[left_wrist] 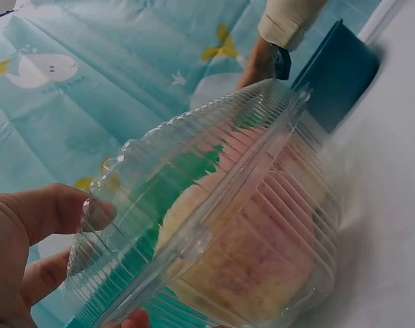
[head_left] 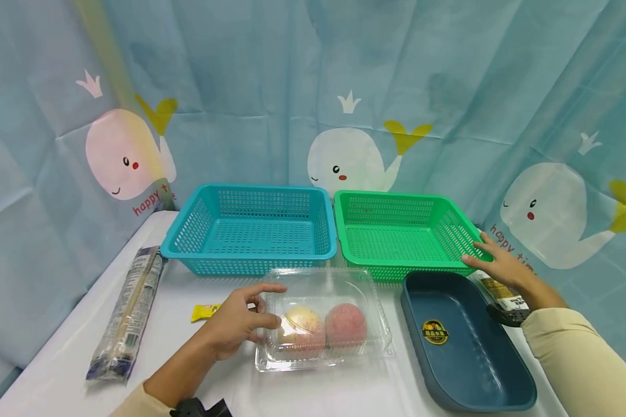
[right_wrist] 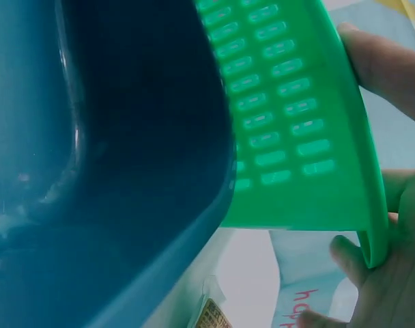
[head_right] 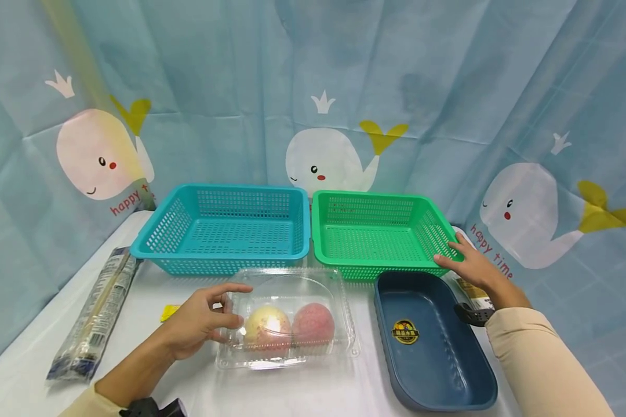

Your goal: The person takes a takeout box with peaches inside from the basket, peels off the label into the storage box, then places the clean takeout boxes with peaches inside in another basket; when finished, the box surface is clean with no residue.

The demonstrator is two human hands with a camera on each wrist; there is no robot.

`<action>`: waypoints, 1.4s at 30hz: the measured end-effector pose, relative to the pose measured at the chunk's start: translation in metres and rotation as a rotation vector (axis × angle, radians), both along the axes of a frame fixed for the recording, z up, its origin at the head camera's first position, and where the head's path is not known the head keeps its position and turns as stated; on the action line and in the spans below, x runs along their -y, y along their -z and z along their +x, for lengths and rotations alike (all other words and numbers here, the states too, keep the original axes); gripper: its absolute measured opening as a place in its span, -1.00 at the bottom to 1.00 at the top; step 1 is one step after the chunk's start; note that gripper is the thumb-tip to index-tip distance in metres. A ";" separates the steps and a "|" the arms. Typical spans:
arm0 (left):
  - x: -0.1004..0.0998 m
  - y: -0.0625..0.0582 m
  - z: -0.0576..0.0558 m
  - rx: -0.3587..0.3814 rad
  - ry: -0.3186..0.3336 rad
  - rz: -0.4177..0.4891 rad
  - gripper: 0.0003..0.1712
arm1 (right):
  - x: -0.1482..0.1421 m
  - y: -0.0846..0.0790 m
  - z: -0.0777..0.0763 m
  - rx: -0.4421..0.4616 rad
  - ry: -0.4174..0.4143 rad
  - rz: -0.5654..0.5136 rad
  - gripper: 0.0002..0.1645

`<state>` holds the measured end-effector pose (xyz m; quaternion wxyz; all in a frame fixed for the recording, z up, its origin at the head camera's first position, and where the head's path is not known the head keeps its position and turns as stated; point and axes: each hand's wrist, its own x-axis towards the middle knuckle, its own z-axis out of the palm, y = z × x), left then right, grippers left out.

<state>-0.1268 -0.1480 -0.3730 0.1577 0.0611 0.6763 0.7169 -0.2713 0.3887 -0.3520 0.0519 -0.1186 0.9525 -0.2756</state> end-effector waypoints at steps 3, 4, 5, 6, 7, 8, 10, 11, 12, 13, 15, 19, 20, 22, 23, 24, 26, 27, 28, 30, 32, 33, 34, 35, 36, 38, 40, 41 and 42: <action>0.000 -0.008 0.002 -0.011 0.004 0.003 -0.26 | 0.000 0.001 0.000 0.010 0.001 -0.022 0.01; 0.001 -0.011 0.003 -0.014 0.006 0.005 -0.26 | 0.000 0.001 0.000 0.014 0.001 -0.026 0.01; 0.001 -0.015 0.004 -0.012 0.006 0.007 -0.26 | 0.000 0.001 -0.001 0.020 0.004 -0.031 0.02; 0.000 -0.019 0.006 -0.007 0.008 0.013 -0.26 | 0.000 0.002 -0.001 0.025 0.008 -0.035 0.02; 0.000 -0.023 0.007 -0.003 0.011 0.015 -0.26 | 0.000 0.002 -0.001 0.028 0.009 -0.032 0.02; 0.000 -0.027 0.007 -0.002 0.016 0.015 -0.27 | 0.000 0.002 -0.001 0.029 0.009 -0.031 0.03; -0.002 -0.036 0.009 0.001 0.023 0.011 -0.27 | 0.000 0.002 -0.001 0.035 0.014 -0.025 0.03; -0.003 -0.040 0.009 0.001 0.025 0.007 -0.27 | 0.000 0.002 -0.001 0.035 0.014 -0.025 0.03; -0.003 -0.045 0.010 -0.002 0.028 0.005 -0.28 | 0.000 0.001 -0.001 0.033 0.013 -0.019 0.03; -0.004 -0.051 0.010 -0.006 0.026 -0.002 -0.29 | 0.000 0.001 -0.001 0.032 0.012 -0.014 0.03; -0.006 -0.061 0.009 -0.015 0.022 -0.007 -0.29 | 0.000 0.001 -0.001 0.027 0.010 -0.006 0.03; -0.011 -0.082 0.002 -0.040 0.002 -0.011 -0.30 | 0.001 0.000 -0.001 0.010 0.011 0.009 0.02; -0.013 -0.087 -0.002 -0.049 -0.002 -0.008 -0.30 | 0.001 0.000 -0.001 0.007 0.014 0.011 0.02; -0.018 -0.096 -0.010 -0.060 -0.013 -0.011 -0.30 | 0.001 0.000 0.000 0.005 0.020 0.016 0.03; -0.021 -0.101 -0.014 -0.067 -0.016 -0.012 -0.31 | 0.000 0.000 0.000 0.005 0.023 0.020 0.03; -0.024 -0.105 -0.019 -0.073 -0.018 -0.013 -0.31 | 0.000 0.000 0.000 0.007 0.026 0.022 0.03; -0.032 -0.115 -0.030 -0.080 -0.021 -0.011 -0.32 | 0.000 -0.002 0.001 0.006 0.025 0.025 0.02; -0.036 -0.119 -0.037 -0.075 -0.021 -0.005 -0.33 | -0.001 -0.003 0.001 0.006 0.025 0.027 0.02; -0.040 -0.123 -0.044 -0.071 -0.021 -0.001 -0.34 | 0.000 -0.004 0.002 0.005 0.025 0.031 0.02; -0.050 -0.130 -0.058 -0.059 -0.017 0.006 -0.34 | 0.001 -0.006 0.002 0.006 0.028 0.037 0.03; -0.060 -0.135 -0.073 -0.046 -0.018 0.012 -0.34 | 0.001 -0.007 0.002 0.010 0.028 0.042 0.04; -0.066 -0.137 -0.080 -0.038 -0.019 0.014 -0.35 | 0.001 -0.007 0.002 0.014 0.029 0.046 0.04; -0.071 -0.139 -0.087 -0.036 -0.018 0.013 -0.35 | 0.001 -0.007 0.002 0.016 0.029 0.049 0.04; -0.076 -0.139 -0.094 -0.031 -0.016 0.015 -0.36 | 0.001 -0.007 0.001 0.020 0.029 0.047 0.04; -0.082 -0.139 -0.101 -0.025 -0.015 0.020 -0.37 | 0.000 -0.007 0.001 0.023 0.030 0.043 0.04; -0.093 -0.138 -0.114 -0.015 -0.011 0.035 -0.39 | 0.000 -0.007 0.001 0.027 0.037 0.036 0.05; -0.104 -0.135 -0.126 -0.005 -0.006 0.045 -0.42 | 0.000 -0.007 0.002 0.031 0.042 0.024 0.06; -0.109 -0.133 -0.131 -0.002 -0.005 0.042 -0.43 | 0.001 -0.007 0.002 0.033 0.042 0.020 0.06; -0.115 -0.131 -0.136 0.001 -0.007 0.039 -0.43 | 0.001 -0.007 0.002 0.033 0.040 0.021 0.07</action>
